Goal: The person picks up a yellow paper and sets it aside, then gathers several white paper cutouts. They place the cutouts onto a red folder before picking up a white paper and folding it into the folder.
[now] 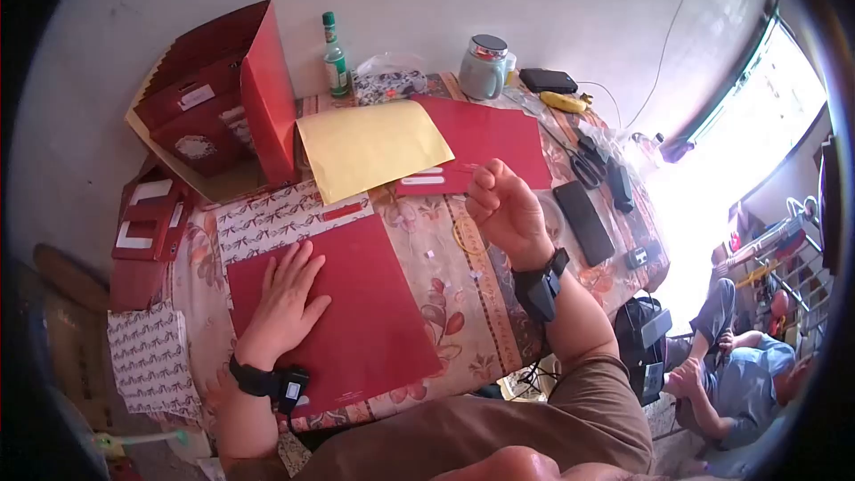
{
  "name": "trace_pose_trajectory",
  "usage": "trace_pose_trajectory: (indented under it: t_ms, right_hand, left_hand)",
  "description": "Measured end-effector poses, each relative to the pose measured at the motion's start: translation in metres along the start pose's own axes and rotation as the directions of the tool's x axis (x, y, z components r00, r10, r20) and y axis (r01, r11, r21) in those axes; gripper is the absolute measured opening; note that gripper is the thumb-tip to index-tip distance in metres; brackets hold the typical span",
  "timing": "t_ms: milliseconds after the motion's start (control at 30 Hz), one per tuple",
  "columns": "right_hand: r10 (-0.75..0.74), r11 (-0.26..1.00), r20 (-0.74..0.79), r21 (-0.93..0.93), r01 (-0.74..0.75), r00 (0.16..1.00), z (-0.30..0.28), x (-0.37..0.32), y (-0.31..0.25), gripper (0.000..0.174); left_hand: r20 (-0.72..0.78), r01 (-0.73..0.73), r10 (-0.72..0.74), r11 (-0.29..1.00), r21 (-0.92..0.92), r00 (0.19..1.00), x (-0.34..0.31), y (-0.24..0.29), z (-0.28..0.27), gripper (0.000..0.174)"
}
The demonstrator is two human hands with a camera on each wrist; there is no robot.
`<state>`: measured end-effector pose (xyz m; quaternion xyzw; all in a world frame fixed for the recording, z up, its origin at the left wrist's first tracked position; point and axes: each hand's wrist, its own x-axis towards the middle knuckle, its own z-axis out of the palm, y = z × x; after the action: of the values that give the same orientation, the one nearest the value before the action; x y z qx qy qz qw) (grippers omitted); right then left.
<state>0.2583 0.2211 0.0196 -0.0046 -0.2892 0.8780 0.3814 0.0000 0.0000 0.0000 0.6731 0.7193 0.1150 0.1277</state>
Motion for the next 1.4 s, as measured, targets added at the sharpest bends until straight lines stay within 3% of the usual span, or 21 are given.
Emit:
trace_pose_trajectory:
  t_ms: [67,267,567,633,667,800,967,1100,1167,1200,1233,1300,1333,1400]
  right_hand:
    - [0.010,0.998,0.043,0.066,-0.012,0.999,0.000,0.000,-0.001,0.002]
    - [0.010,0.996,0.034,0.086,-0.013,0.999,-0.001,0.001,0.002,0.004]
    - [-0.002,0.999,-0.034,0.048,0.004,0.999,-0.001,0.002,0.004,0.008]
    - [-0.006,1.000,0.026,0.002,0.006,1.000,-0.001,0.003,0.003,0.007]
    - [-0.010,0.999,0.087,-0.043,0.014,0.996,-0.001,0.003,0.004,0.013]
    - [-0.001,0.994,0.005,-0.113,0.001,1.000,0.000,0.000,0.006,0.013]
    - [-0.056,0.981,0.061,-0.185,0.066,0.997,-0.005,0.003,0.005,0.024]
    - [-0.040,0.995,0.067,-0.094,0.046,0.997,-0.003,0.004,0.005,0.031]
    - [-0.145,0.917,0.043,-0.369,0.151,0.988,0.000,0.004,0.005,0.039]
    - [-0.115,0.827,0.140,-0.535,0.173,0.983,-0.005,0.008,0.000,0.045]
    - [-0.110,0.830,0.135,-0.532,0.166,0.985,-0.007,0.005,0.001,0.045]
    - [-0.143,0.630,0.124,-0.754,0.187,0.982,-0.002,0.002,0.001,0.044]
    - [-0.141,0.631,0.121,-0.754,0.183,0.983,0.001,0.001,0.003,0.044]
    - [-0.228,0.526,0.103,-0.824,0.212,0.968,0.006,0.000,0.010,0.031]
  left_hand:
    - [-0.010,-0.011,0.011,1.000,0.007,1.000,-0.001,0.001,0.000,0.056]
    - [-0.022,-0.014,0.014,1.000,0.002,1.000,0.000,-0.002,0.000,0.056]
    - [-0.024,-0.008,0.008,1.000,0.000,1.000,0.000,0.000,0.000,0.057]
    - [-0.038,-0.020,0.020,1.000,0.001,0.999,0.001,-0.001,0.001,0.057]
    - [-0.051,-0.034,0.034,0.999,0.005,0.998,0.000,-0.001,0.002,0.058]
    - [-0.062,-0.041,0.042,0.999,0.007,0.997,0.000,-0.003,0.004,0.057]
    - [-0.070,-0.034,0.035,0.999,0.019,0.997,0.001,-0.003,0.005,0.056]
    - [-0.055,-0.031,0.031,0.999,0.010,0.998,0.001,-0.004,0.005,0.057]
    - [-0.073,-0.042,0.043,0.999,0.015,0.996,0.001,-0.004,0.006,0.056]
    - [-0.066,-0.035,0.035,0.999,0.013,0.997,0.000,-0.004,0.006,0.056]
    - [-0.064,-0.035,0.036,0.999,0.012,0.997,0.000,-0.003,0.005,0.056]
    - [-0.063,-0.033,0.033,0.999,0.012,0.997,0.001,-0.004,0.005,0.056]
    - [-0.065,-0.035,0.036,0.999,0.019,0.997,0.001,-0.005,0.006,0.056]
    - [-0.065,-0.034,0.035,0.999,0.024,0.997,0.001,-0.005,0.006,0.056]
